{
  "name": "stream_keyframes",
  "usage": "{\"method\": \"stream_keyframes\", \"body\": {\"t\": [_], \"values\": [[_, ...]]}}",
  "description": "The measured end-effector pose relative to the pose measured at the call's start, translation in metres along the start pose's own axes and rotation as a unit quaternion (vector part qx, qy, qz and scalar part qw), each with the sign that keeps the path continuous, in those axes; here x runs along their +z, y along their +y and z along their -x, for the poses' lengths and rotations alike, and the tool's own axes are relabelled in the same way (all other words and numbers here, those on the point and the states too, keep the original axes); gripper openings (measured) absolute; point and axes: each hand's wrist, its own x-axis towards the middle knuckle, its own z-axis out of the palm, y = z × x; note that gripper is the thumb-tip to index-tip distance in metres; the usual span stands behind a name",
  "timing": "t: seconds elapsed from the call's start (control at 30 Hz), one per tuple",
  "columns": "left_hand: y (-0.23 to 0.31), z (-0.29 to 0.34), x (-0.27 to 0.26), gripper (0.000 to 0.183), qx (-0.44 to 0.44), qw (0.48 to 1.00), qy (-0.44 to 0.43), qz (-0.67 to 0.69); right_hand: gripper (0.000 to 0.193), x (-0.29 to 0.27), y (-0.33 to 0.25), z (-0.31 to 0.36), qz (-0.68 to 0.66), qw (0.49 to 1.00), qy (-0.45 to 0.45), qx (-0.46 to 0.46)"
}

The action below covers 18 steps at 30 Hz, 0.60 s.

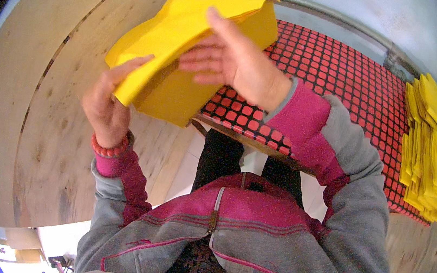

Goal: The person folds yellow paper sheets by hand on a patterned table. They repeatedly fold, crease, and stack the sheets, then smooth them flat before continuing the folding sequence.

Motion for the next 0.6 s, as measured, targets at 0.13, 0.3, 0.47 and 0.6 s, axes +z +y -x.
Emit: {"method": "stream_keyframes", "body": {"t": [0.13,0.3,0.47,0.6], "values": [[0.048,0.003,0.039,0.025,0.079,0.994,-0.019,0.075,0.044,-0.046,-0.003,0.017,-0.008,0.992,0.108,-0.06],[0.131,0.021,0.109,0.02,0.093,0.989,-0.08,0.081,0.035,-0.126,0.004,0.095,0.109,0.985,0.125,-0.048],[0.192,0.026,0.184,0.013,0.053,0.974,-0.197,0.103,0.039,-0.202,0.006,0.19,0.142,0.979,0.145,-0.014],[0.248,0.021,0.256,0.011,0.003,0.96,-0.242,0.138,0.037,-0.264,0.002,0.258,0.181,0.941,0.264,0.11]]}}
